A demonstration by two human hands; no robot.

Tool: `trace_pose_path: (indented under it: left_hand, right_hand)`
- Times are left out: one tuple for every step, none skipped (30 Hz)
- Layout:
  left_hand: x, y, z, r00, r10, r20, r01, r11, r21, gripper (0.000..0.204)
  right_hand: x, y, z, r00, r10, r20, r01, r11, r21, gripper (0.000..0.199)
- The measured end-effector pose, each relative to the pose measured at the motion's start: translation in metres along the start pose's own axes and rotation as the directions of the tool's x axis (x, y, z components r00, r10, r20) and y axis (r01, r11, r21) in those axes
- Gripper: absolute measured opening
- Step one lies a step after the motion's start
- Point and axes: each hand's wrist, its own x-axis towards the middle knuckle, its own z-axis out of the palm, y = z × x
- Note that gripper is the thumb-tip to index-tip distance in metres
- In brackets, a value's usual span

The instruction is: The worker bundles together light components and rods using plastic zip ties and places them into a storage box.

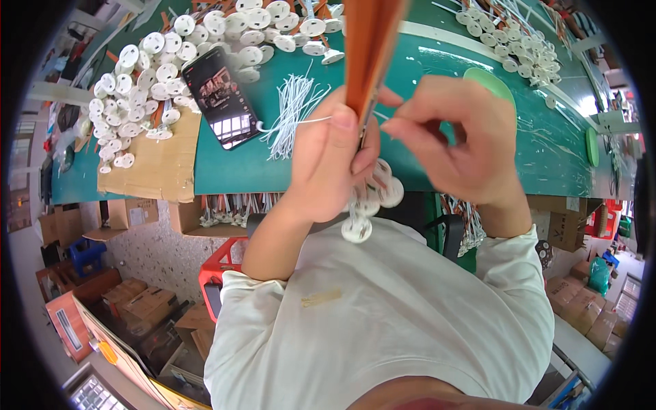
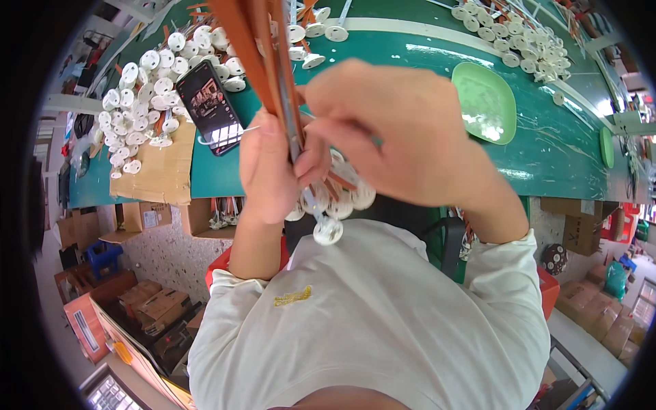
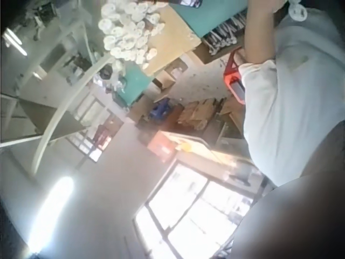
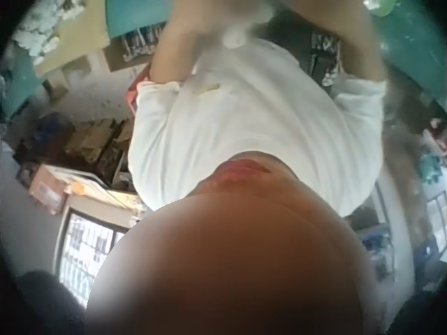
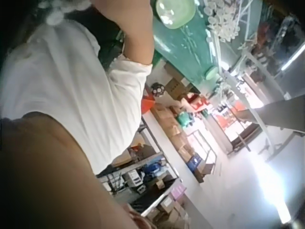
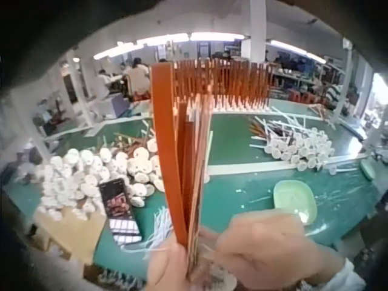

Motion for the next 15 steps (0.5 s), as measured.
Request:
trace_pose_path:
  left_hand:
    - [0.002, -0.005, 0.001, 0.998, 0.035, -0.043, -0.027, 0.985, 0.170, 0.051]
    - [0.006, -0.010, -0.001, 0.989, 0.143, -0.023, -0.126, 0.927, 0.354, 0.048]
    - [0.010, -0.014, -0.003, 0.990, 0.143, -0.013, -0.129, 0.926, 0.354, 0.048]
    - [0.014, -0.018, -0.004, 0.961, 0.278, -0.006, -0.248, 0.866, 0.434, 0.045]
    - [0.015, -0.020, -0.005, 0.913, 0.408, 0.005, -0.353, 0.782, 0.514, 0.043]
    - [0.016, -0.020, -0.002, 0.912, 0.410, 0.006, -0.354, 0.779, 0.517, 0.043]
    - [0.017, -0.019, 0.004, 0.924, 0.373, -0.086, -0.277, 0.805, 0.524, 0.042]
    - [0.017, -0.018, 0.007, 0.924, 0.336, -0.181, -0.198, 0.827, 0.526, 0.043]
    - [0.020, -0.018, 0.008, 0.924, 0.334, -0.185, -0.192, 0.826, 0.530, 0.043]
    - [0.025, -0.019, 0.008, 0.896, 0.423, -0.137, -0.275, 0.770, 0.576, 0.042]
    - [0.028, -0.021, 0.010, 0.863, 0.499, -0.079, -0.354, 0.708, 0.611, 0.041]
    - [0.031, -0.022, 0.010, 0.819, 0.573, -0.018, -0.432, 0.637, 0.638, 0.040]
    - [0.034, -0.024, 0.011, 0.768, 0.638, 0.045, -0.503, 0.560, 0.658, 0.039]
    - [0.036, -0.023, 0.008, 0.706, 0.700, 0.104, -0.566, 0.469, 0.678, 0.038]
    - [0.037, -0.024, 0.007, 0.636, 0.752, 0.171, -0.626, 0.374, 0.684, 0.036]
  right_hand:
    - [-0.002, -0.001, 0.001, 1.000, 0.000, -0.003, 0.000, 1.000, -0.008, 0.023]
    - [-0.003, -0.005, 0.002, 0.997, -0.081, 0.021, 0.082, 0.992, -0.092, 0.025]
    - [-0.005, -0.008, 0.005, 0.986, -0.159, 0.052, 0.165, 0.971, -0.173, 0.026]
    - [-0.014, -0.008, 0.013, 0.996, -0.080, -0.037, 0.076, 0.991, -0.111, 0.022]
    - [-0.010, -0.010, 0.016, 0.996, -0.083, -0.039, 0.079, 0.991, -0.108, 0.022]
    - [-0.005, -0.012, 0.017, 0.989, -0.123, -0.077, 0.100, 0.963, -0.251, 0.023]
    - [0.000, -0.015, 0.016, 0.980, -0.167, -0.109, 0.112, 0.915, -0.389, 0.024]
    - [0.005, -0.023, 0.015, 0.979, -0.171, -0.110, 0.117, 0.917, -0.382, 0.024]
    - [0.010, -0.032, 0.011, 0.988, -0.129, -0.089, 0.076, 0.890, -0.449, 0.026]
    - [0.012, -0.035, 0.011, 0.994, -0.085, -0.071, 0.037, 0.857, -0.514, 0.027]
    - [0.009, -0.033, 0.016, 0.994, -0.077, -0.077, 0.027, 0.858, -0.513, 0.027]
    - [0.008, -0.026, 0.026, 0.993, -0.101, -0.062, 0.062, 0.890, -0.453, 0.030]
    - [0.006, -0.022, 0.031, 0.991, -0.125, -0.048, 0.097, 0.916, -0.389, 0.033]
    - [0.011, -0.023, 0.030, 0.968, -0.249, -0.046, 0.212, 0.897, -0.388, 0.031]
    - [0.009, -0.015, 0.025, 0.967, -0.250, -0.045, 0.213, 0.897, -0.387, 0.031]
